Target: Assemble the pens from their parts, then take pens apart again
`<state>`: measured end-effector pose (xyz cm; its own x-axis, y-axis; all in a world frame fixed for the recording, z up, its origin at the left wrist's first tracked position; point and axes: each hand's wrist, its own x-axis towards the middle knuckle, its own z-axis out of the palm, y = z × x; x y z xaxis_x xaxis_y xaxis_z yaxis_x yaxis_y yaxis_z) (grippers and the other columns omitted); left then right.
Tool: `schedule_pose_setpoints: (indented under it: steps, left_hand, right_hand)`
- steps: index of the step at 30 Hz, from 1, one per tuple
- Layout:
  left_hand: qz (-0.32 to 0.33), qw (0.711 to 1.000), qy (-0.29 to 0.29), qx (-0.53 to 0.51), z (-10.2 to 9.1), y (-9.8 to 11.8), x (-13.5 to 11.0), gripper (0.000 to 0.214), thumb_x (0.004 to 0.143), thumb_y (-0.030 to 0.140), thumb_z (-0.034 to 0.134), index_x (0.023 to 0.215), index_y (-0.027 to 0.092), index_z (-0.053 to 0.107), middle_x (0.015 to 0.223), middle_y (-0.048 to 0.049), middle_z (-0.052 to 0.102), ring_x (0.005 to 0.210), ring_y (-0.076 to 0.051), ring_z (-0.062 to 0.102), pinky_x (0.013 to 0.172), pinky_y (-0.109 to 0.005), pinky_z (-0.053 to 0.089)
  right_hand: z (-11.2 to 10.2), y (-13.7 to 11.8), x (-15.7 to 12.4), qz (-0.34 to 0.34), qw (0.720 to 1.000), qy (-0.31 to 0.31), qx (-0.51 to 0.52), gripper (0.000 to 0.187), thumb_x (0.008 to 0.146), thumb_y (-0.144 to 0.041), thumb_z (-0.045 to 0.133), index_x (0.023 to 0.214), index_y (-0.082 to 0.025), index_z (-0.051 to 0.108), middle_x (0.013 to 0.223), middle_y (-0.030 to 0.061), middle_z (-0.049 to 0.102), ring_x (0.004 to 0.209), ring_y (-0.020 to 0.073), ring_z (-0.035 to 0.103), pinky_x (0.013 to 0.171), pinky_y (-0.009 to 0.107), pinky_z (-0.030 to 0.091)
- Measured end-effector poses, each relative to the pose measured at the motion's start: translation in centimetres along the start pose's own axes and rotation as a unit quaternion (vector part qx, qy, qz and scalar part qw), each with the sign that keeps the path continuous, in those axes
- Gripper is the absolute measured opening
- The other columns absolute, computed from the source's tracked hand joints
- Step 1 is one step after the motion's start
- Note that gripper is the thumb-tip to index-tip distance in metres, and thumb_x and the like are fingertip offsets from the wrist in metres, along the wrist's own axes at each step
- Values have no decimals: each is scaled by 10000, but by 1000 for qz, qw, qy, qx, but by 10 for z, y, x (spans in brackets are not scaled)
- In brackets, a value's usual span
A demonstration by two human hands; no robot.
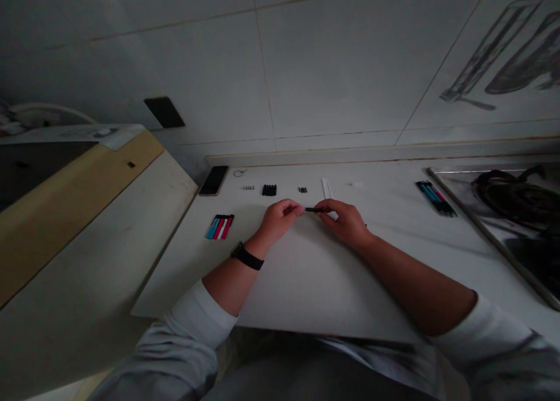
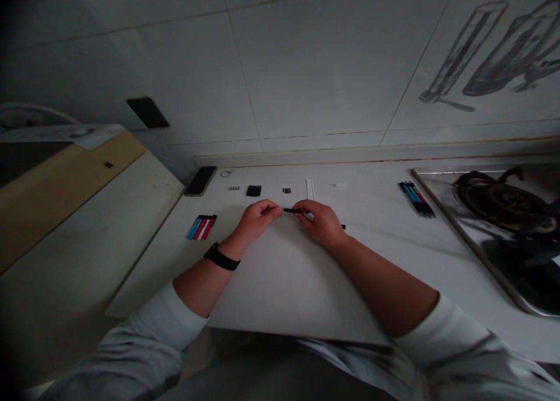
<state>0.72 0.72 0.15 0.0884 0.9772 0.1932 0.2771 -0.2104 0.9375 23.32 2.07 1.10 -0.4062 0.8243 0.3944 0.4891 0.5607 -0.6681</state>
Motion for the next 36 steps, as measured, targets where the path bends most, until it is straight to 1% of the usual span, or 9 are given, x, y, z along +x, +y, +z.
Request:
schedule_pose_setpoints:
  steps: [4,7,12,18,21,24,28,30,36]
  left_hand:
    - [3,998,-18,55,-1,4,-2,266,923,424,615,798,195,664,758,-13,679,719,-157,597,698,-282,463]
    - [9,997,-34,70,-1,3,-2,277,951,412,570,796,197,649,758,-11,669,727,-158,598,709,-284,464]
    - [15,999,-22,34,1,-2,-1,127,895,328,668,890,201,671,820,-13,694,772,-156,628,751,-285,499]
    - [28,999,-11,15,1,4,-2,78,861,260,700,897,195,676,842,-24,709,785,-155,648,771,-294,518]
    - [32,999,1,25,1,6,-3,76,859,256,703,900,196,680,839,-23,709,783,-154,647,769,-295,521]
    - [36,999,13,31,1,5,-2,68,858,252,704,891,196,682,840,-23,709,775,-153,643,763,-295,522]
    - [46,998,8,38,1,3,-2,65,864,250,706,893,197,683,835,-19,705,767,-150,639,754,-290,519]
    - [51,998,6,45,1,2,-2,72,870,259,706,893,195,681,837,-19,705,773,-149,640,758,-287,520]
    - [60,996,7,67,1,-1,-2,58,882,244,689,896,189,675,838,-11,703,765,-140,637,756,-279,519]
  right_hand:
    - [0,2,0,-6,1000,-1,-3,182,935,-329,595,1020,-235,725,960,48,766,880,204,720,848,348,565]
    - [1,4,0,-13,1000,2,-2,184,943,-342,593,1016,-237,727,957,42,764,879,200,718,846,340,560]
    - [-1,3,0,7,1000,10,-15,223,952,-403,598,1024,-236,726,947,51,764,878,211,718,816,331,549]
    - [-4,1,1,10,999,-12,-38,277,992,-419,528,905,-224,704,859,42,749,796,196,693,770,308,508]
    - [-3,1,0,15,1000,-13,-25,232,978,-411,550,1015,-228,687,897,47,750,836,202,700,798,316,513]
    - [0,3,-1,10,1000,1,-8,303,916,-381,641,1177,-226,634,985,63,749,908,215,709,841,333,527]
    - [1,5,-1,-14,1000,-10,-13,179,951,-338,588,1068,-224,661,993,68,741,932,214,700,866,342,528]
    - [0,5,-1,-14,999,-16,-27,191,979,-366,558,1026,-222,674,966,69,740,912,215,697,858,347,530]
    - [1,7,-1,-36,999,6,-19,218,937,-364,629,1099,-222,659,1004,73,733,929,220,698,859,349,538]
